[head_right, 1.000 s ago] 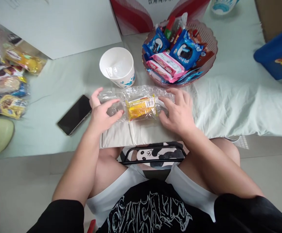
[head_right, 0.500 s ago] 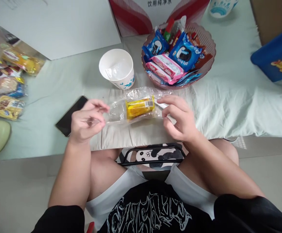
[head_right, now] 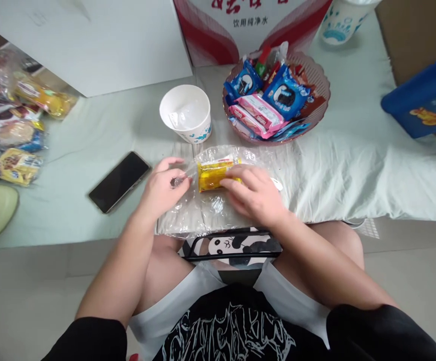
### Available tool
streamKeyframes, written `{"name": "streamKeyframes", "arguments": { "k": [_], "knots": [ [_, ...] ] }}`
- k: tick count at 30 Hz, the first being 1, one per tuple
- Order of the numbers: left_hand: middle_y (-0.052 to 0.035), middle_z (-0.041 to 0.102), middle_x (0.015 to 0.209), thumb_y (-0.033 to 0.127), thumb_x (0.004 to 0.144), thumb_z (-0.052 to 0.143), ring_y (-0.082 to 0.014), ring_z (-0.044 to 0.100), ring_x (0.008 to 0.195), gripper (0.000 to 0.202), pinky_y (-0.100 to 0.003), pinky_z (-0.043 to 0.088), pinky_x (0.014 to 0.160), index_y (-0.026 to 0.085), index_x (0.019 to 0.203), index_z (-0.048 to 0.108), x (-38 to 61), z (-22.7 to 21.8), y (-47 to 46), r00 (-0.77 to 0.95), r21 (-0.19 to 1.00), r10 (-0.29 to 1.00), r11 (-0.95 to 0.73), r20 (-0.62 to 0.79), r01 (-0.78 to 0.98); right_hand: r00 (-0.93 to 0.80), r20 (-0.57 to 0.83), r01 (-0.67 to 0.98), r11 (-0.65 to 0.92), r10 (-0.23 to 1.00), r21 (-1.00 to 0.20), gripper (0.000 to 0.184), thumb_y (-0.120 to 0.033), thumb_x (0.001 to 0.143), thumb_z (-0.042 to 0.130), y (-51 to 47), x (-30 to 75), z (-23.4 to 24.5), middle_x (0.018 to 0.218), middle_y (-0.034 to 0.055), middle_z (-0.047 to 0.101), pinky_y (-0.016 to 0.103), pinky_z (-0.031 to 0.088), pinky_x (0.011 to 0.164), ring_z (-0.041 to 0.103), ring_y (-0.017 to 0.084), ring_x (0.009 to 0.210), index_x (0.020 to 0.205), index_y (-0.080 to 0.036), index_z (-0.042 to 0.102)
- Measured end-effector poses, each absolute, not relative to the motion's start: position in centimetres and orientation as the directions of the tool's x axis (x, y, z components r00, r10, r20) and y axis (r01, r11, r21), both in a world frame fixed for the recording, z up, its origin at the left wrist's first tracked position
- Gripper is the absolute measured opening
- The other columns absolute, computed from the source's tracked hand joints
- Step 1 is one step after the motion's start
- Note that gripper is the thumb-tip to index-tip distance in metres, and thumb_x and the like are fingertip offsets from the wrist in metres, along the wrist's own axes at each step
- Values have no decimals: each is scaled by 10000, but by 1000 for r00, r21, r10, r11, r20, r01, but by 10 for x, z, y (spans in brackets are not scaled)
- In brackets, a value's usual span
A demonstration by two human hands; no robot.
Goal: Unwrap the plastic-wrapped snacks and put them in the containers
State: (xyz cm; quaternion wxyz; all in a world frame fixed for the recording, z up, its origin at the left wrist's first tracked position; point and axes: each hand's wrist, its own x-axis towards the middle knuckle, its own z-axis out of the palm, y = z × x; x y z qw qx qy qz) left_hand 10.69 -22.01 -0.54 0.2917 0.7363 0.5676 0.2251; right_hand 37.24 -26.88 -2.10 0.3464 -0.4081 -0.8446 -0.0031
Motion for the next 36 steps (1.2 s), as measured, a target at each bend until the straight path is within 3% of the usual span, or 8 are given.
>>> {"name": "streamKeyframes", "arguments": {
  "k": [5, 11, 15, 19, 23, 29, 32, 36],
  "knots": [
    [-97, 742, 1205, 373, 850, 700, -264, 691, 1135, 225, -403, 562, 994, 189, 731, 650, 129, 0, -227, 219, 966, 944, 219, -246, 141, -401, 515, 708, 613, 758, -350, 525, -146, 914, 640, -268, 359, -31, 1354, 138, 644, 547, 600, 1008, 629, 334, 1291, 1413, -267, 528],
    [-70, 770, 1182, 253, 690, 816, -219, 732, 1023, 245, -372, 632, 886, 171, 657, 587, 137, 19, -230, 377, 683, 824, 564, -424, -464, -257, 498, 684, 520, 828, -512, 785, -212, 850, 726, -264, 358, -40, 1420, 185, 558, 580, 595, 1026, 607, 364, 1302, 1537, -267, 350],
    [-89, 789, 1118, 245, 647, 776, -238, 755, 964, 232, -307, 645, 683, 176, 620, 556, 134, 23, -226, 426, 593, 792, 611, -438, -525, -186, 422, 587, 445, 887, -677, 779, -244, 856, 723, -263, 363, -39, 1418, 146, 548, 561, 568, 1084, 602, 333, 1311, 1522, -299, 325],
    [-89, 786, 982, 238, 684, 706, -203, 745, 839, 217, -191, 498, 451, 185, 588, 519, 133, 21, -222, 401, 626, 792, 610, -460, -486, -191, 376, 499, 419, 907, -758, 640, -265, 889, 672, -263, 368, -36, 1376, 127, 559, 554, 546, 1109, 599, 318, 1304, 1455, -292, 374],
    [-77, 774, 934, 237, 706, 693, -222, 747, 900, 234, -330, 643, 737, 180, 578, 506, 139, 18, -226, 431, 598, 789, 614, -438, -515, -216, 306, 419, 371, 927, -828, 721, -387, 874, 711, -266, 367, -36, 1433, 128, 524, 568, 513, 1145, 575, 330, 1336, 1481, -300, 331],
    [-76, 791, 1081, 258, 716, 701, -304, 736, 1111, 166, -493, 601, 1000, 185, 637, 574, 150, 16, -237, 509, 488, 767, 641, -390, -592, -187, 234, 186, 268, 954, -945, 979, -581, 785, 823, -269, 359, -35, 1485, 112, 491, 574, 493, 1176, 575, 336, 1351, 1538, -343, 243],
    [-84, 790, 1121, 238, 686, 678, -315, 719, 1164, 161, -492, 583, 1031, 184, 605, 550, 154, 16, -238, 524, 453, 764, 646, -377, -615, -122, 187, 109, 200, 975, -974, 860, -579, 838, 776, -268, 356, -33, 1412, 89, 547, 527, 557, 1096, 629, 294, 1247, 1518, -355, 300],
    [-72, 772, 981, 235, 683, 625, -269, 741, 1005, 182, -419, 633, 848, 187, 583, 480, 153, 17, -234, 471, 447, 772, 633, -426, -632, 61, 157, 61, 154, 986, -986, 645, -513, 915, 697, -267, 353, -39, 1302, 67, 618, 490, 570, 1064, 653, 256, 1165, 1474, -370, 411]
  ]
}}
